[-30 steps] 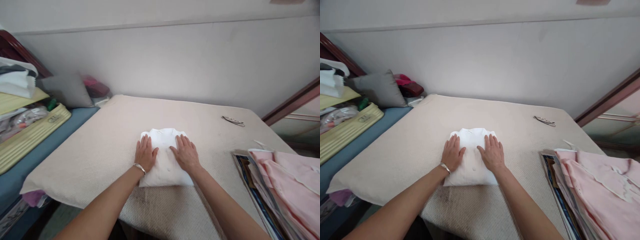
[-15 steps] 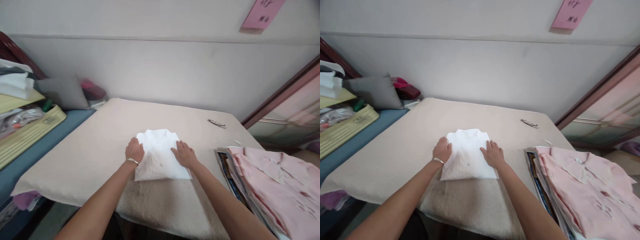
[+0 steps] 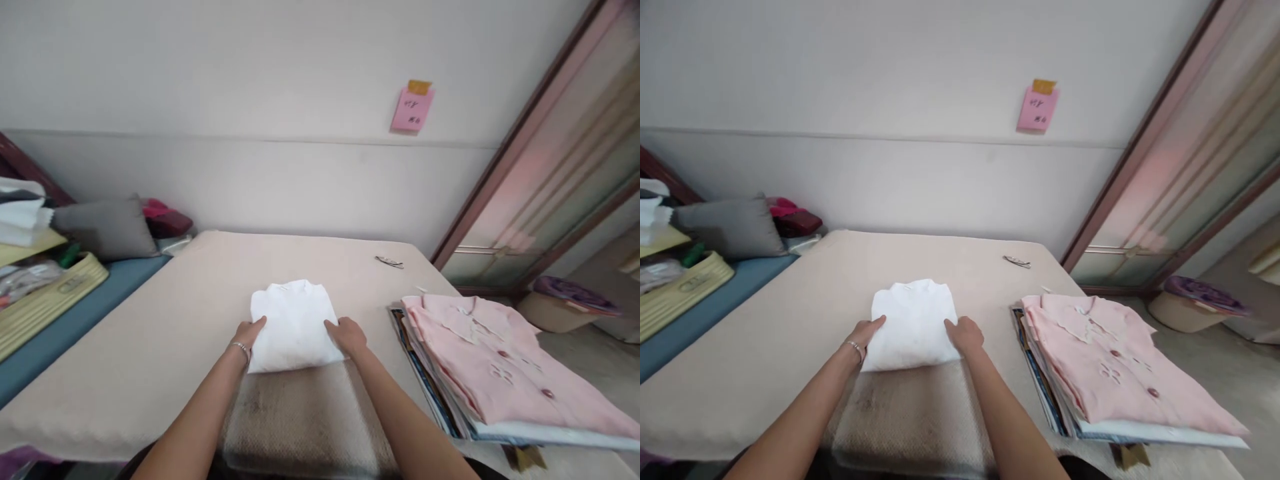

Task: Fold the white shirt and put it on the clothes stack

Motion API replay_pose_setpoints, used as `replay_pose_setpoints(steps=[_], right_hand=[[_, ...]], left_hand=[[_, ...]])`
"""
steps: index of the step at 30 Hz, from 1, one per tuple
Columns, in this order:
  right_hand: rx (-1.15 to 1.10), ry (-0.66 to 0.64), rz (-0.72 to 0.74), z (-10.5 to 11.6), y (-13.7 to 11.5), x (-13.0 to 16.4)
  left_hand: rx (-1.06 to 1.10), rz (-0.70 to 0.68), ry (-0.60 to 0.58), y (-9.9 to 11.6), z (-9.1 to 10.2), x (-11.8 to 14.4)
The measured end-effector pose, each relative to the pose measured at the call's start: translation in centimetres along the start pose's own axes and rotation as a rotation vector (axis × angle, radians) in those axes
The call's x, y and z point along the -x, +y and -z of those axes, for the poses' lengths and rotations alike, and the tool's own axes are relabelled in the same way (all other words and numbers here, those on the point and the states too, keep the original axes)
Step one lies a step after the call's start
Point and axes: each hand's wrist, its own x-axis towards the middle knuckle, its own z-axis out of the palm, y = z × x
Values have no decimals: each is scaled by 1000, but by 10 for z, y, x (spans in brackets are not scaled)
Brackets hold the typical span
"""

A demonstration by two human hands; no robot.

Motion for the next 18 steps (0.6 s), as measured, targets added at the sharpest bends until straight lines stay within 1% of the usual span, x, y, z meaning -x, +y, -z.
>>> replay_pose_setpoints(steps=[2,4,6,8,11,13,14,15,16,18], right_hand=[[-9,5,39,2,-2,5],[-3,10,70,3,3,18],[17,18,83,1,15,40],[46,28,80,-3,32,68],[89,60,71,-9,61,112],[138,109,60,-11,75,138],[172,158,63,-11,78,149],[210,221,77,-11,78,158],[245,291,111,-13,76,165],[289,417,248,-19,66,175]], left_hand=[[48,-2,-80,-1,5,8],[39,-19,-113,-7,9,19],[8,-39,-125,-17,12,32],[-45,-70,-127,-31,15,46],[-175,-131,-67,-50,19,72],[-266,-164,17,-59,21,93],[-312,-198,70,-62,21,104],[-371,-269,126,-64,19,116],[-450,-376,185,-65,15,126],[-662,-657,271,-67,1,143]])
